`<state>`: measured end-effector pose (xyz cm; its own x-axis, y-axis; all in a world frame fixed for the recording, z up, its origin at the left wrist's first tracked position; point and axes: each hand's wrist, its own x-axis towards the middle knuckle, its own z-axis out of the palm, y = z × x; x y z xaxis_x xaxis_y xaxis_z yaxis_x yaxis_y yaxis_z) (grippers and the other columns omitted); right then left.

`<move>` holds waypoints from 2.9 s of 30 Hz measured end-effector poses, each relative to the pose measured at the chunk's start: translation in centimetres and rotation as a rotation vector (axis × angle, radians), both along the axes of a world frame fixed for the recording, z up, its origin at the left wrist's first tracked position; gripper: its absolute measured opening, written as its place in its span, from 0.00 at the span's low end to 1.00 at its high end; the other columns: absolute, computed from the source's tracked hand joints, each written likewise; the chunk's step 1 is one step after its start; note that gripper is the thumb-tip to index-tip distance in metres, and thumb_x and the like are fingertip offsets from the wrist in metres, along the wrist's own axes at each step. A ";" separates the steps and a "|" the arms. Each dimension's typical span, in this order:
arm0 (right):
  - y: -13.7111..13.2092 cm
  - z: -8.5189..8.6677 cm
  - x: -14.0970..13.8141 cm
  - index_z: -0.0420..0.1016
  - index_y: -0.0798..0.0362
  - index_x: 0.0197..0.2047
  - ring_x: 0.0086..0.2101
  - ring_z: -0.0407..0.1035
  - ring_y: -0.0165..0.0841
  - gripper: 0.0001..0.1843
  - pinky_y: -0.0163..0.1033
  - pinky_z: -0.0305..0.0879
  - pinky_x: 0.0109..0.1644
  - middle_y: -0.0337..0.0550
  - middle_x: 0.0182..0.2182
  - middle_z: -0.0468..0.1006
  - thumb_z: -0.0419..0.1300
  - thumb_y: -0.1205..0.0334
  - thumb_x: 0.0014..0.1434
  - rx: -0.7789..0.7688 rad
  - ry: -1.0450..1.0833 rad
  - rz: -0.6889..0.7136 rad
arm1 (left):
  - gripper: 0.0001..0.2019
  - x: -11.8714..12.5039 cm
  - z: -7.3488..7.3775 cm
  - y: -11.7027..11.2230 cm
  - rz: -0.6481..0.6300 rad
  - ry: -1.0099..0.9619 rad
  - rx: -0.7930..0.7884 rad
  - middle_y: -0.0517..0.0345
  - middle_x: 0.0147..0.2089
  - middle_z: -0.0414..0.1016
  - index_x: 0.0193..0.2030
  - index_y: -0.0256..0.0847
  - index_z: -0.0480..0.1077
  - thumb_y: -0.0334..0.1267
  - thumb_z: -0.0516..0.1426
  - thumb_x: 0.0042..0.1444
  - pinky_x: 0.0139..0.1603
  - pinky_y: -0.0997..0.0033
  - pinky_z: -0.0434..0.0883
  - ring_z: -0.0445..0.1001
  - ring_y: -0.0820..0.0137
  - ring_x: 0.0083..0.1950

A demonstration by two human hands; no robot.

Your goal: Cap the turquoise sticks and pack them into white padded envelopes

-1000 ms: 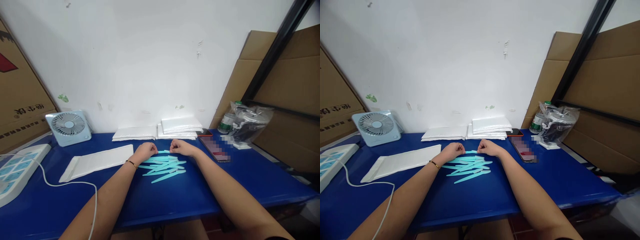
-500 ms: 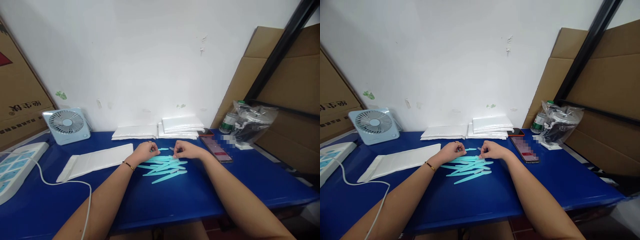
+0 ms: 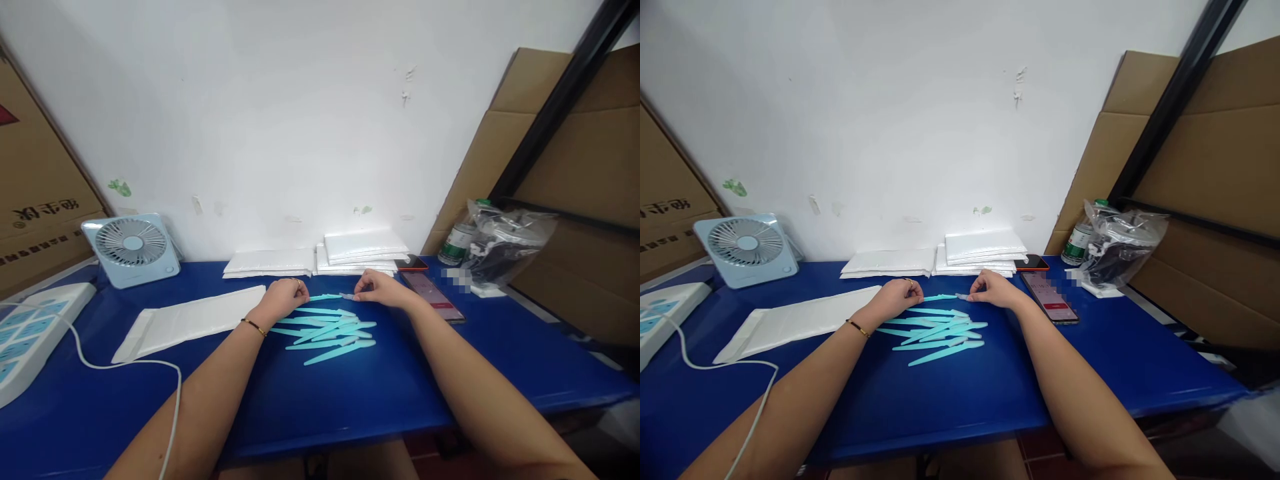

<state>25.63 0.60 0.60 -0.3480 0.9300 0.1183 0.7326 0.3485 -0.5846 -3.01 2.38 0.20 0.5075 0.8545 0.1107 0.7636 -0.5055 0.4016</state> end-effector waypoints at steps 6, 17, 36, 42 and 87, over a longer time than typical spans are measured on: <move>-1.4 0.3 -2.4 0.77 0.53 0.32 0.31 0.64 0.30 0.13 0.34 0.58 0.33 0.41 0.33 0.69 0.62 0.52 0.49 -0.008 -0.067 0.142 | 0.09 0.5 0.1 -0.6 -0.072 -0.007 0.074 0.61 0.37 0.73 0.35 0.47 0.73 0.47 0.58 0.49 0.34 0.74 0.62 0.71 0.70 0.38; -1.2 0.3 -2.0 0.75 0.54 0.30 0.31 0.64 0.31 0.08 0.34 0.58 0.34 0.42 0.33 0.69 0.60 0.58 0.51 -0.031 -0.137 0.115 | 0.08 1.0 0.8 -0.9 -0.057 0.069 0.006 0.61 0.30 0.76 0.28 0.44 0.74 0.43 0.57 0.49 0.32 0.74 0.61 0.72 0.70 0.33; -2.3 1.6 -1.8 0.76 0.54 0.32 0.31 0.63 0.30 0.13 0.33 0.59 0.34 0.41 0.33 0.68 0.62 0.52 0.50 -0.128 -0.043 0.260 | 0.17 1.8 2.0 -2.9 -0.175 -0.036 -0.103 0.59 0.33 0.75 0.33 0.43 0.75 0.54 0.54 0.51 0.27 0.74 0.59 0.69 0.72 0.30; -1.2 1.0 -0.7 0.76 0.54 0.30 0.32 0.63 0.31 0.09 0.34 0.58 0.35 0.41 0.31 0.69 0.61 0.56 0.50 -0.052 -0.037 0.112 | 0.12 1.1 1.6 -1.8 -0.053 -0.012 -0.005 0.60 0.31 0.76 0.30 0.44 0.75 0.46 0.53 0.53 0.30 0.74 0.60 0.71 0.70 0.32; -3.5 1.5 -5.2 0.75 0.52 0.36 0.28 0.62 0.29 0.17 0.33 0.56 0.31 0.39 0.29 0.71 0.57 0.47 0.55 0.007 0.000 0.250 | 0.07 0.8 3.9 -3.5 -0.056 0.199 -0.019 0.61 0.31 0.77 0.28 0.44 0.75 0.44 0.59 0.47 0.27 0.74 0.58 0.71 0.70 0.31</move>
<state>20.41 -2.86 2.08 -0.5669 0.8143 0.1245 0.6230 0.5226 -0.5820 -2.22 -1.16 4.05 0.5647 0.8252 -0.0123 0.7997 -0.5434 0.2553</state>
